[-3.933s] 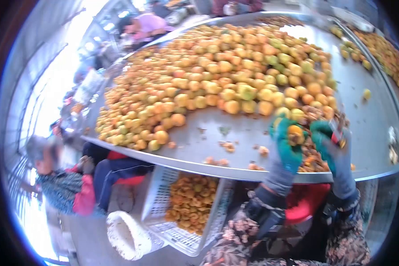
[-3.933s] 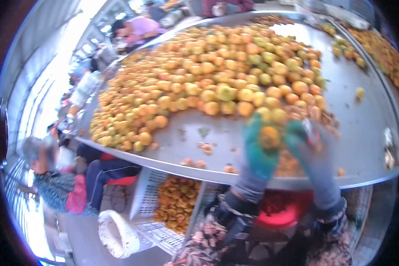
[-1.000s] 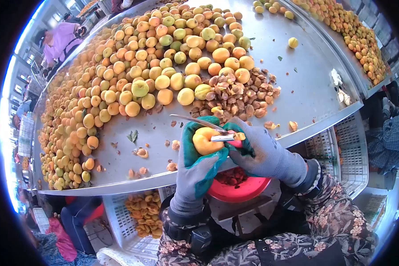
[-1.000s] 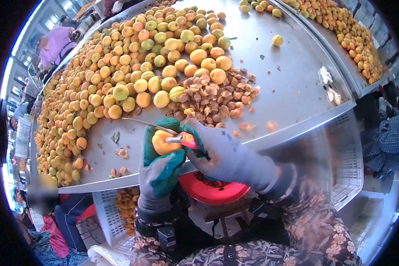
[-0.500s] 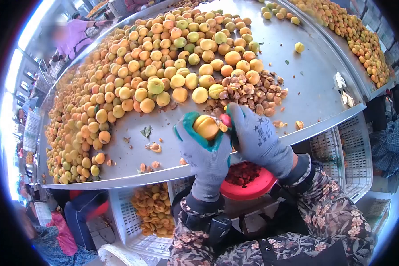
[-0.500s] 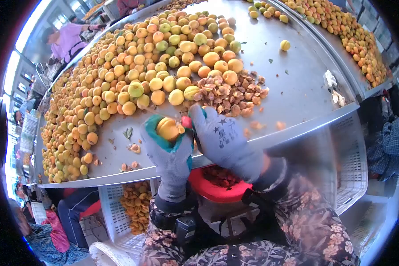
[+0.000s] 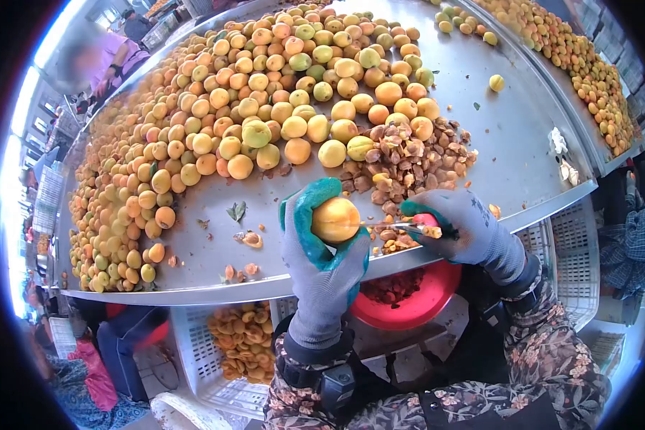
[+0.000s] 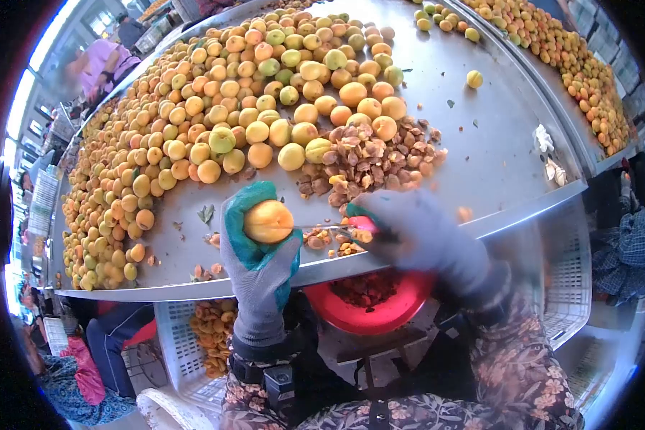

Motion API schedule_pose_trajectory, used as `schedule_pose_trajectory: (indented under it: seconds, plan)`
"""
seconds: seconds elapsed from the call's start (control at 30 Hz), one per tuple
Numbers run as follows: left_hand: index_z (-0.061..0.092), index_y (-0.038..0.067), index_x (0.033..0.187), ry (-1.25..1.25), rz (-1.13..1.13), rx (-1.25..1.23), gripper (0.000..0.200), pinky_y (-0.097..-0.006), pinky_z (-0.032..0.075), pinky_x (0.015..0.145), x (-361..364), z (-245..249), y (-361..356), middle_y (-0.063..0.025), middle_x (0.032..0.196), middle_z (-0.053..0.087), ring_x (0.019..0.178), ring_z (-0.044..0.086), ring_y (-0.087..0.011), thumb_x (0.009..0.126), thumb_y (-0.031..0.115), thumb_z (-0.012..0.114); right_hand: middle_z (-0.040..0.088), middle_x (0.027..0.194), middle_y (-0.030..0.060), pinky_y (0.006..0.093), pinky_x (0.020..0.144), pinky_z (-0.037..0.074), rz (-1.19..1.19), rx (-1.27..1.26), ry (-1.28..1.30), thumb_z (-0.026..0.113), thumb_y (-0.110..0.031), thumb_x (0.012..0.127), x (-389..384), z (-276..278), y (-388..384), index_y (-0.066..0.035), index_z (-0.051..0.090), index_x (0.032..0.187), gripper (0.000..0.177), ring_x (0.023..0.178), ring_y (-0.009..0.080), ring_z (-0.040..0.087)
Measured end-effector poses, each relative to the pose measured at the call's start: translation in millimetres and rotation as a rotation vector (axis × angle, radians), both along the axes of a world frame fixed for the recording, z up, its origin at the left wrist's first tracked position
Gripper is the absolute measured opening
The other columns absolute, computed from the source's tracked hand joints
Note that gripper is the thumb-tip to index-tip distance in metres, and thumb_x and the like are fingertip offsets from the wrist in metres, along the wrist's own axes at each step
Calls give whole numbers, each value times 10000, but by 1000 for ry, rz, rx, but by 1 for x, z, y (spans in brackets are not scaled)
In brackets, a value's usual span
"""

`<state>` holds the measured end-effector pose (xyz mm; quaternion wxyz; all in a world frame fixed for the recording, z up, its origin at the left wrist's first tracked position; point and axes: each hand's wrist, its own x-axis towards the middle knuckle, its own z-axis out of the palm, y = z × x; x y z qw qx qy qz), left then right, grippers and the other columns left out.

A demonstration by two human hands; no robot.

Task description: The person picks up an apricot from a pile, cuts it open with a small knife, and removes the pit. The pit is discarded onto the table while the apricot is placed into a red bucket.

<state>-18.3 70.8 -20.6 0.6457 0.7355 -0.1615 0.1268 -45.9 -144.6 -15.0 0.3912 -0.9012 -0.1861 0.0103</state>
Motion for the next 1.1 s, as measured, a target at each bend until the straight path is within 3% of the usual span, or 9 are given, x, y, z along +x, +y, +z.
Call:
schedule_pose_trajectory:
  seconds: [0.37,0.53,0.6,0.67,0.7,0.8,0.87,0.97,1.1]
  plan:
    - [557,42,1059,-186,53,294,500,-373,443,841,-5,7,-1,-142,1039,553,959,545,-306,577,-27,671,589,856,177,418,686,468,-114,-187,-84,625,-83,723,-8,-3,14,-40,545,1015,306,822,364,593]
    - [552,38,1110,-135,23,224,541,-384,445,833,-1,6,-3,-141,1037,558,951,547,-313,588,-17,683,581,829,156,427,658,459,-137,-261,-33,611,-71,714,-10,1,16,-53,531,974,272,800,357,592]
    - [550,36,1134,-151,28,240,558,-385,448,827,2,11,-5,-139,1029,560,942,550,-314,595,-17,684,566,786,138,435,632,449,-157,-262,-265,612,-80,717,-12,1,14,-62,510,946,251,760,347,587]
    - [537,29,1181,-263,147,598,623,-392,455,828,0,16,-1,-142,1026,561,919,556,-318,584,-16,711,577,800,133,426,661,447,-165,-343,-157,614,-94,716,-11,12,15,-59,529,1002,300,760,332,593]
    - [537,29,1181,-269,142,599,623,-392,455,828,1,14,1,-142,1026,561,919,556,-318,584,-16,711,588,815,129,416,690,446,-171,-420,-46,616,-108,716,-10,19,17,-56,548,1059,354,760,318,599]
    - [532,16,1186,-118,-9,377,635,-362,479,829,4,4,4,-131,1055,571,920,576,-273,589,-8,748,584,828,132,417,691,448,-168,-436,-1,621,-95,709,-10,20,16,-44,544,1075,378,803,306,596]
    - [537,8,1169,172,-175,-115,639,-331,497,845,5,-3,2,-110,1080,578,953,590,-227,576,-20,772,584,838,136,422,698,450,-155,-369,-38,624,-92,710,-12,17,14,-34,541,1079,383,823,309,594]
    - [509,2,1199,502,-364,-561,634,-307,505,852,-3,8,-6,-98,1104,577,994,588,-207,611,-38,743,587,856,145,432,709,452,-127,-235,-95,625,-90,714,-10,8,12,-18,532,1085,389,848,321,591]
    - [441,14,1269,569,-465,-674,660,-310,509,849,-9,4,-7,-113,1116,578,1003,590,-217,667,17,708,587,886,163,434,723,452,-100,-126,-156,621,-83,721,-12,5,12,-11,516,1099,399,860,348,583]
